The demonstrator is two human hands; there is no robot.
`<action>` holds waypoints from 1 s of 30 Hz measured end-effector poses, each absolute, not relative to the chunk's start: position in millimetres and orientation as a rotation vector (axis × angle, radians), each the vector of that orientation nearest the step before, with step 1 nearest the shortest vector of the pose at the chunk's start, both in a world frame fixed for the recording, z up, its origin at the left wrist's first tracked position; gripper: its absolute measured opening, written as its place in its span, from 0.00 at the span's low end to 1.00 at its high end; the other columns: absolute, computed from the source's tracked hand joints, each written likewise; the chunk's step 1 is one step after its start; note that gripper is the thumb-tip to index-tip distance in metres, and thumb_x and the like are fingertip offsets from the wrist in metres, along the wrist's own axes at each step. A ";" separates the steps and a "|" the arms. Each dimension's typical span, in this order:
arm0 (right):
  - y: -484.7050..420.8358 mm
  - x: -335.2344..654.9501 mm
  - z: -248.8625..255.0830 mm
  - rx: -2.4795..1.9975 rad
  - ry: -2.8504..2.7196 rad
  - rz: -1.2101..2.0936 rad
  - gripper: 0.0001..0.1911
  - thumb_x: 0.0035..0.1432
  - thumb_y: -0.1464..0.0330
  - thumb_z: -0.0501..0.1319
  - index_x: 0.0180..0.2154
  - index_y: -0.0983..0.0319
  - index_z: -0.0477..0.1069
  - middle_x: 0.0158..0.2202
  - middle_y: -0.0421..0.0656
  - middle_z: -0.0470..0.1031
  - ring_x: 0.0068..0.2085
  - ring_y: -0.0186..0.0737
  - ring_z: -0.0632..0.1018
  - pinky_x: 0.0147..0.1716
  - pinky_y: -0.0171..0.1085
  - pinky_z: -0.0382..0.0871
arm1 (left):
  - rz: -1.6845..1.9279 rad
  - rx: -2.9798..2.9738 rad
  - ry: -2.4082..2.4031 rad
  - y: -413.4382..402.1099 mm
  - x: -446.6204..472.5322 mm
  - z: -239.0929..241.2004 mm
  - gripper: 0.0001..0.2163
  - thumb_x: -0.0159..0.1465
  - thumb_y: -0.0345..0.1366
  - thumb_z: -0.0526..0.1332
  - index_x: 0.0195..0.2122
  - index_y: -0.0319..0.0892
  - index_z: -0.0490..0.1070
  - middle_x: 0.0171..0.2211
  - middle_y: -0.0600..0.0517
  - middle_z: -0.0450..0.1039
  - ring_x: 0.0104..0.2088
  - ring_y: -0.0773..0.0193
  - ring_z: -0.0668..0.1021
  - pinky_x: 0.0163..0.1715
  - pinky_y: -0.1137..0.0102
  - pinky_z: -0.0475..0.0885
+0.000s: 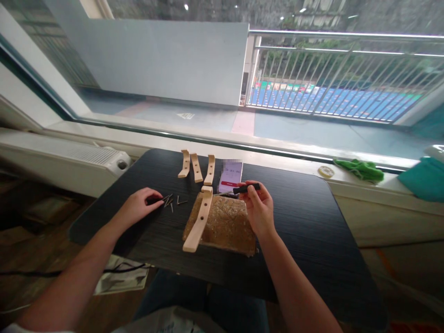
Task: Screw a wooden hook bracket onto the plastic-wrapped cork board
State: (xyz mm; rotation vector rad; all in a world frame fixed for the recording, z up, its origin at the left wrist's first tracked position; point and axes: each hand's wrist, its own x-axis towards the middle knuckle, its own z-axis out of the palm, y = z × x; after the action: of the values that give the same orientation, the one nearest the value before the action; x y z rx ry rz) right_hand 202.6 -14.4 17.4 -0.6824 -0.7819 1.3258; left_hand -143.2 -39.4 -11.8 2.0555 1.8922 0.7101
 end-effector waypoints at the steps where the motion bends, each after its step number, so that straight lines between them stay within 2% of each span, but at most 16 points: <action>1: -14.4 202.4 17.7 -0.685 -0.781 1.324 0.12 0.44 0.62 0.73 0.31 0.59 0.77 0.30 0.39 0.82 0.27 0.26 0.78 0.27 0.25 0.73 | 0.710 2.068 1.900 -39.8 -143.6 -12.1 0.11 0.55 0.44 0.61 0.29 0.42 0.75 0.31 0.47 0.75 0.35 0.55 0.76 0.39 0.62 0.71; 9: -14.4 202.7 17.0 -0.707 -0.782 1.313 0.12 0.44 0.61 0.72 0.32 0.59 0.76 0.30 0.38 0.82 0.26 0.25 0.77 0.27 0.24 0.73 | 0.765 2.073 1.948 -42.9 -141.9 -13.7 0.11 0.56 0.43 0.58 0.28 0.42 0.74 0.31 0.47 0.75 0.35 0.55 0.76 0.40 0.62 0.70; 15: -14.3 202.4 17.7 -0.698 -0.784 1.313 0.12 0.44 0.62 0.72 0.32 0.59 0.76 0.30 0.39 0.82 0.27 0.26 0.78 0.27 0.25 0.74 | 0.854 1.944 1.978 -46.1 -139.2 -10.8 0.11 0.57 0.44 0.58 0.30 0.43 0.74 0.29 0.49 0.77 0.30 0.57 0.77 0.33 0.67 0.71; 25: -12.9 203.9 18.2 -0.694 -0.767 1.304 0.12 0.45 0.62 0.72 0.32 0.60 0.76 0.31 0.39 0.82 0.28 0.26 0.79 0.27 0.25 0.74 | 1.142 1.731 1.913 -45.1 -130.5 6.7 0.11 0.56 0.44 0.61 0.34 0.42 0.76 0.33 0.50 0.80 0.34 0.59 0.80 0.39 0.68 0.73; 30: -13.2 203.9 19.2 -0.683 -0.747 1.329 0.12 0.44 0.62 0.72 0.32 0.59 0.77 0.30 0.39 0.82 0.28 0.25 0.78 0.28 0.24 0.74 | 1.351 1.418 1.706 -37.8 -113.6 7.6 0.11 0.53 0.42 0.65 0.33 0.40 0.76 0.31 0.49 0.80 0.32 0.61 0.79 0.34 0.70 0.74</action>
State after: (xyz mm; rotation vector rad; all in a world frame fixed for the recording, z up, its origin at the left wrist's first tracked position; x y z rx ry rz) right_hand 203.9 -13.2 19.2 -0.6828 -0.7472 1.3291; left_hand -113.6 -37.8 7.6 1.4185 1.7061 1.3512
